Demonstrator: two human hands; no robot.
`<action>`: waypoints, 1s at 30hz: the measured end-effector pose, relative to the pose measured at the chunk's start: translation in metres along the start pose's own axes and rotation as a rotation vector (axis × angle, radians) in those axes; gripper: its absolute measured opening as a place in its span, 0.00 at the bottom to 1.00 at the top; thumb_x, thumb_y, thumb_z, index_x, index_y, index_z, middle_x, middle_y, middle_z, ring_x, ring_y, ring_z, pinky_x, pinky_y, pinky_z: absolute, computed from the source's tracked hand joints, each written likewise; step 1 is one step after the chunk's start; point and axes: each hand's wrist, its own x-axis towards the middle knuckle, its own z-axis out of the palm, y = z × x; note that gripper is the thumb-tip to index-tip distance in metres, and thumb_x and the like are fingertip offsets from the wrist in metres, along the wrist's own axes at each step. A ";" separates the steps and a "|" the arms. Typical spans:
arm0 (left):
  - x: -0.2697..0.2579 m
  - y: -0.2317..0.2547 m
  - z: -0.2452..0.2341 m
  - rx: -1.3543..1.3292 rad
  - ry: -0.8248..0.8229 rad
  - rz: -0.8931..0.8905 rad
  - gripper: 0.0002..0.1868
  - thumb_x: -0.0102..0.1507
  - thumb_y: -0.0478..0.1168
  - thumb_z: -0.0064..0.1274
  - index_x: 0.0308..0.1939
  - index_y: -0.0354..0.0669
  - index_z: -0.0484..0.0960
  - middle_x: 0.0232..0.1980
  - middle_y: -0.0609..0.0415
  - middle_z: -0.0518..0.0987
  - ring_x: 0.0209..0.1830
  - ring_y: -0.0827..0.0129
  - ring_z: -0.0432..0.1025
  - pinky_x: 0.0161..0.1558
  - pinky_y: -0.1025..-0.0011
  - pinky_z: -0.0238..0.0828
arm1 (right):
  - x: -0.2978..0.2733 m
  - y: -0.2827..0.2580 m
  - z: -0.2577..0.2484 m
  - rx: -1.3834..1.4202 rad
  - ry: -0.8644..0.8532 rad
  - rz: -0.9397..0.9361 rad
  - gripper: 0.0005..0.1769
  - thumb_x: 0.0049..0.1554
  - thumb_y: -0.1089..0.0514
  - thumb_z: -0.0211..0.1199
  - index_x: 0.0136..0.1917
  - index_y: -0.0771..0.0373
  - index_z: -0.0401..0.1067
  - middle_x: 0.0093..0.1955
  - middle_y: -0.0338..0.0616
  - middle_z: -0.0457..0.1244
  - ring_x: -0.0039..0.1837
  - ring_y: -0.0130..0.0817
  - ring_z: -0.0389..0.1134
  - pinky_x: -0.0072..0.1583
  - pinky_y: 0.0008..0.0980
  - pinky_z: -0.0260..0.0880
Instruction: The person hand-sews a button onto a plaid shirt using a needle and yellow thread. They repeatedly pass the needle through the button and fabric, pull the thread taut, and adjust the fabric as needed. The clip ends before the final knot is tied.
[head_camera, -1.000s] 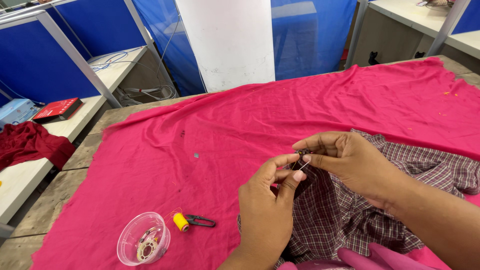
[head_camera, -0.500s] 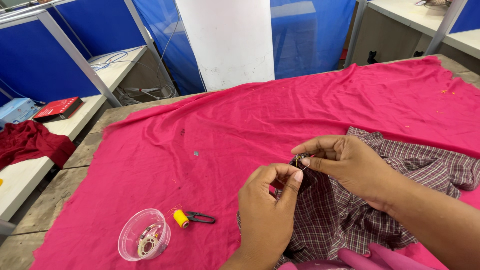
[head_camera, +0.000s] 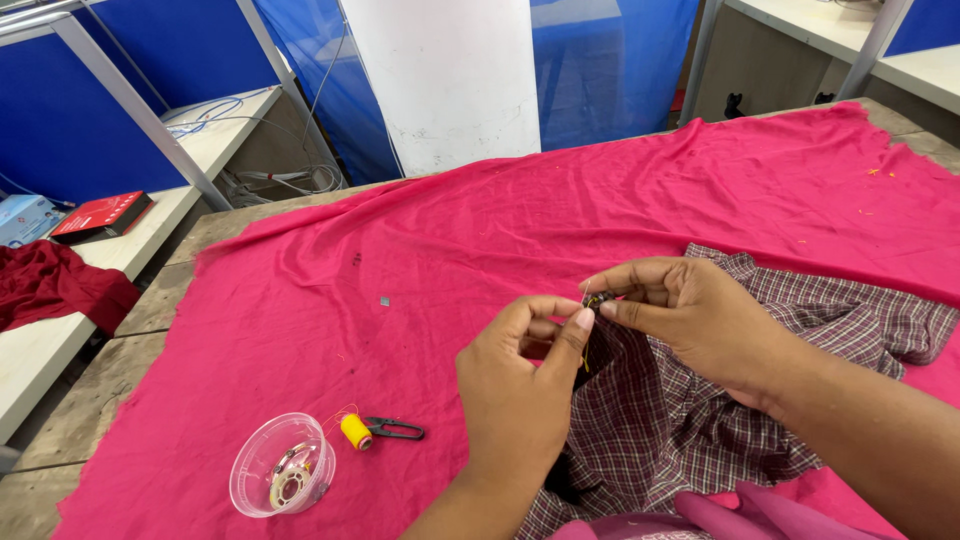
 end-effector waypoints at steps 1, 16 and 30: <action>0.004 0.001 0.000 -0.003 0.008 0.007 0.06 0.61 0.41 0.63 0.36 0.43 0.87 0.23 0.59 0.83 0.22 0.79 0.76 0.26 0.77 0.71 | 0.002 -0.001 0.000 0.018 0.001 -0.025 0.15 0.57 0.61 0.64 0.57 0.66 0.79 0.47 0.44 0.74 0.51 0.27 0.73 0.55 0.27 0.73; 0.013 0.001 -0.007 0.087 -0.046 -0.048 0.05 0.60 0.41 0.63 0.35 0.44 0.87 0.21 0.62 0.80 0.18 0.82 0.71 0.21 0.78 0.65 | 0.006 -0.005 0.008 0.125 0.058 -0.062 0.18 0.55 0.63 0.64 0.60 0.65 0.78 0.50 0.42 0.72 0.52 0.24 0.71 0.56 0.25 0.72; 0.017 -0.001 -0.018 0.134 -0.062 -0.105 0.05 0.58 0.40 0.63 0.35 0.44 0.88 0.20 0.60 0.81 0.16 0.81 0.69 0.20 0.76 0.62 | 0.007 -0.012 0.019 0.005 0.067 -0.078 0.17 0.55 0.64 0.64 0.58 0.64 0.80 0.47 0.43 0.74 0.50 0.24 0.73 0.54 0.25 0.74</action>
